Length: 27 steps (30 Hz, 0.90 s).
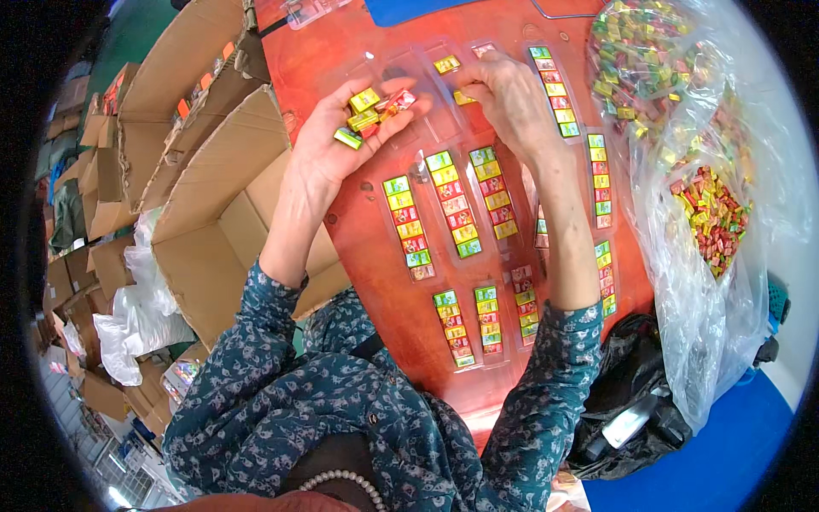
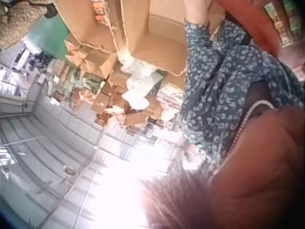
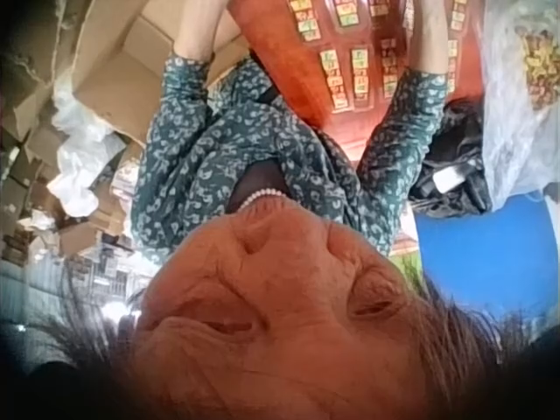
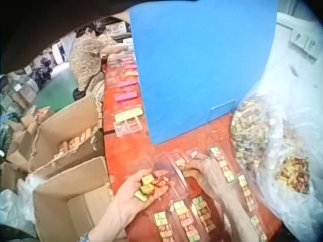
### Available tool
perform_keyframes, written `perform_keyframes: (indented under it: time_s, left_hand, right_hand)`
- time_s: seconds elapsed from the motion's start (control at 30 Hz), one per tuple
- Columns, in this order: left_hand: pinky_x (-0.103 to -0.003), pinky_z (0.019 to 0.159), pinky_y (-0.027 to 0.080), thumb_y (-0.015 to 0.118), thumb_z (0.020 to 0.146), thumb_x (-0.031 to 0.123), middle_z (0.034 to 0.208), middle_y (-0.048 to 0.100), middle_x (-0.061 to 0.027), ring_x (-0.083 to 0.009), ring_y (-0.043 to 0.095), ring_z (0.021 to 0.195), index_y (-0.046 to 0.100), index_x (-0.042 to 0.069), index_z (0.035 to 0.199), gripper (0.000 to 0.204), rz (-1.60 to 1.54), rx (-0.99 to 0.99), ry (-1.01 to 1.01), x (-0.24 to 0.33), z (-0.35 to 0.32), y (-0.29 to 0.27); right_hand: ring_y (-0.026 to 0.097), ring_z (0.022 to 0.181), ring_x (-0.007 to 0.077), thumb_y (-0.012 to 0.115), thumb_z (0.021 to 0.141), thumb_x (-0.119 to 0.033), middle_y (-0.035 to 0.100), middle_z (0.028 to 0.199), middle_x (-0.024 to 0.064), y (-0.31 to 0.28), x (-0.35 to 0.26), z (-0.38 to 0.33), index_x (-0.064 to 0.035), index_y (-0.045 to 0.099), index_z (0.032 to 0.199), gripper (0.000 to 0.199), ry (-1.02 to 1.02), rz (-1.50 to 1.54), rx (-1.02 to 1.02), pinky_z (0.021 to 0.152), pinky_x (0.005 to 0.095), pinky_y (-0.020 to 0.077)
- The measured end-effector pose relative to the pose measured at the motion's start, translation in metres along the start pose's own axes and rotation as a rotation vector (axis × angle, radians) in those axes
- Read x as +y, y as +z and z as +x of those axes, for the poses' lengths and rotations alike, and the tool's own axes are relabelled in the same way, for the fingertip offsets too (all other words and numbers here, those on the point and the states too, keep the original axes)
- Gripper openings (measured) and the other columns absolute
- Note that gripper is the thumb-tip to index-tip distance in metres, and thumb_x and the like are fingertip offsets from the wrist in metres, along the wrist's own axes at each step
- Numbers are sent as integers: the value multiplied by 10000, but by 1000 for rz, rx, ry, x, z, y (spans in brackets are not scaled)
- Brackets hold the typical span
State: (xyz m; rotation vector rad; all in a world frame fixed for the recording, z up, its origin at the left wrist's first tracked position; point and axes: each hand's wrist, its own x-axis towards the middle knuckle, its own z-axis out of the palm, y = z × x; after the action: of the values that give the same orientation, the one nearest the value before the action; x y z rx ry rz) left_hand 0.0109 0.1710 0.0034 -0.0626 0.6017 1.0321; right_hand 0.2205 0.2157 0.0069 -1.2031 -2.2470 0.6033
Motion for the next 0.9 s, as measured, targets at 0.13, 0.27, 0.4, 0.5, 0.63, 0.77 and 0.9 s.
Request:
perform_keyframes:
  time_s: [0.13,0.27,0.4,0.5,0.63,0.77,0.9]
  left_hand:
    - [-473,840,482,351,912,203,1140,445,-316,-482,440,1066,380,-160,1134,426,-66,-111,-82,-1,1,0]
    - [-507,865,455,351,914,200,1134,464,-285,-478,444,1066,401,-147,1093,394,-30,-81,-60,-3,-1,5]
    - [-511,863,455,355,913,202,1119,480,-266,-471,437,1079,416,-138,1061,376,169,153,132,-13,-3,22]
    - [-498,875,450,360,911,205,1157,444,-300,-464,419,1102,390,-151,1105,406,139,108,89,-10,-1,18]
    - [-470,895,441,347,907,204,1221,348,-357,-469,393,1124,323,-164,1182,460,-104,-192,-120,-1,6,-2]
    - [-464,910,431,323,906,198,1237,320,-369,-472,357,1152,303,-167,1201,470,-78,-179,-84,2,7,-7]
    - [-461,921,420,312,906,200,1239,316,-371,-472,343,1163,299,-166,1204,472,-90,-188,-90,4,7,-7]
  right_hand:
    - [575,747,294,600,734,-59,571,798,148,1,-4,-3,-13,632,829,111,27,0,-2,637,362,444]
    - [583,723,243,610,737,-69,583,766,128,8,-33,-1,-8,634,843,125,131,410,69,627,321,444]
    - [575,680,189,636,732,-73,578,735,89,6,-50,3,-27,643,847,124,-11,323,34,611,278,438]
    - [555,681,125,634,739,-64,608,725,79,4,-36,7,-2,635,818,100,239,731,120,606,265,430]
    - [592,624,175,651,718,-58,626,702,109,4,-5,11,10,626,805,113,286,247,233,577,303,451]
    - [614,636,264,667,685,-50,625,706,143,19,3,11,-1,631,796,126,127,73,219,570,329,459]
    - [611,663,305,676,665,-51,614,719,163,22,-2,10,-16,639,797,141,142,4,301,577,344,463]
